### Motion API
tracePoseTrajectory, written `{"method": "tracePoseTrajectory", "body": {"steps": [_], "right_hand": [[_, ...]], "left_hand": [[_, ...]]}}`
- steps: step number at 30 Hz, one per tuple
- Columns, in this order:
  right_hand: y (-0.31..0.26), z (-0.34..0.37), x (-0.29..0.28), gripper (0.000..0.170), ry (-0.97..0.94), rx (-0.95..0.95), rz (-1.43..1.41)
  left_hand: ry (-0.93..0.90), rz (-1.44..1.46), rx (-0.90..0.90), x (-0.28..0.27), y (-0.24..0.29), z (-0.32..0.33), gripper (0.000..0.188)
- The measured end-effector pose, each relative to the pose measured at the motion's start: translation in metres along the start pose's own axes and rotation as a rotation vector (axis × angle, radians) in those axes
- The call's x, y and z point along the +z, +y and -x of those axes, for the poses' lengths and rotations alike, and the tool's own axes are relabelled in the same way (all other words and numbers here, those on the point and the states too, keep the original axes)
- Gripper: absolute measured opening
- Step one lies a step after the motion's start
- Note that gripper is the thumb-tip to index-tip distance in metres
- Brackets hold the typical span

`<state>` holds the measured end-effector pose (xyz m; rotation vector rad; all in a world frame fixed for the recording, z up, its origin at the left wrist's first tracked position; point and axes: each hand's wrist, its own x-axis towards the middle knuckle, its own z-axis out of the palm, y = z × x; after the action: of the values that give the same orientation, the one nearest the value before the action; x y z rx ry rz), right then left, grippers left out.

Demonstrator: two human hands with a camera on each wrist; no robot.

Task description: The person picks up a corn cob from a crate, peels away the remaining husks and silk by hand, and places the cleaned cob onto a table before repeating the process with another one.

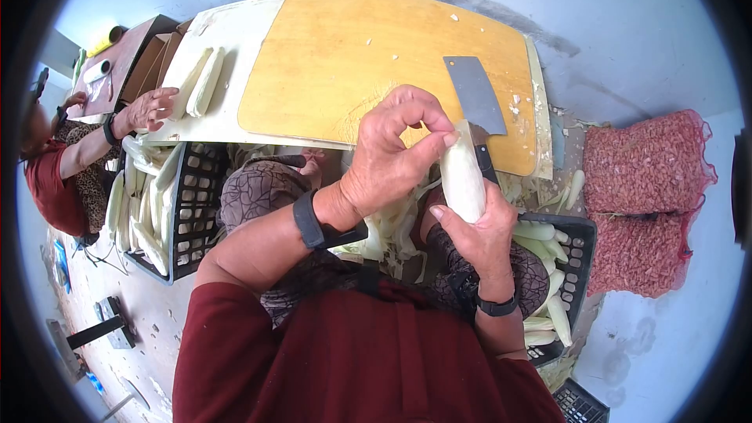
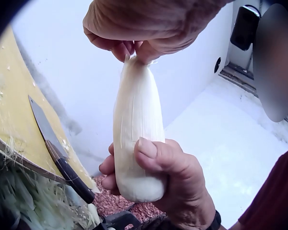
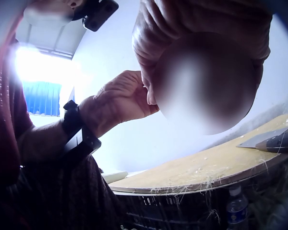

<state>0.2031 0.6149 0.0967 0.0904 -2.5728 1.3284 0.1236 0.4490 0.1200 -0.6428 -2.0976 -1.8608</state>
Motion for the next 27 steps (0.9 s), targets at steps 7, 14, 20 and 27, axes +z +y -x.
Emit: {"method": "tracePoseTrajectory", "body": {"steps": [7,14,20,27], "right_hand": [[-0.0007,0.0000,0.0008,0.049,0.001,-0.017,0.023],[-0.0036,-0.0010,0.0008,0.050,-0.023,-0.006,0.015],[-0.0025,-0.0008,0.0021,0.051,-0.022,-0.007,0.011],[-0.0042,-0.0011,0.0014,0.051,-0.031,-0.007,0.015]], "left_hand": [[-0.054,-0.016,0.088,-0.0005,-0.0091,-0.0004,0.007],[-0.085,-0.059,0.035,-0.0036,-0.0095,-0.0026,0.005],[-0.067,-0.119,0.038,-0.0039,-0.0059,-0.0029,0.005],[-0.059,-0.159,0.036,-0.0027,-0.0065,-0.0036,0.005]]}}
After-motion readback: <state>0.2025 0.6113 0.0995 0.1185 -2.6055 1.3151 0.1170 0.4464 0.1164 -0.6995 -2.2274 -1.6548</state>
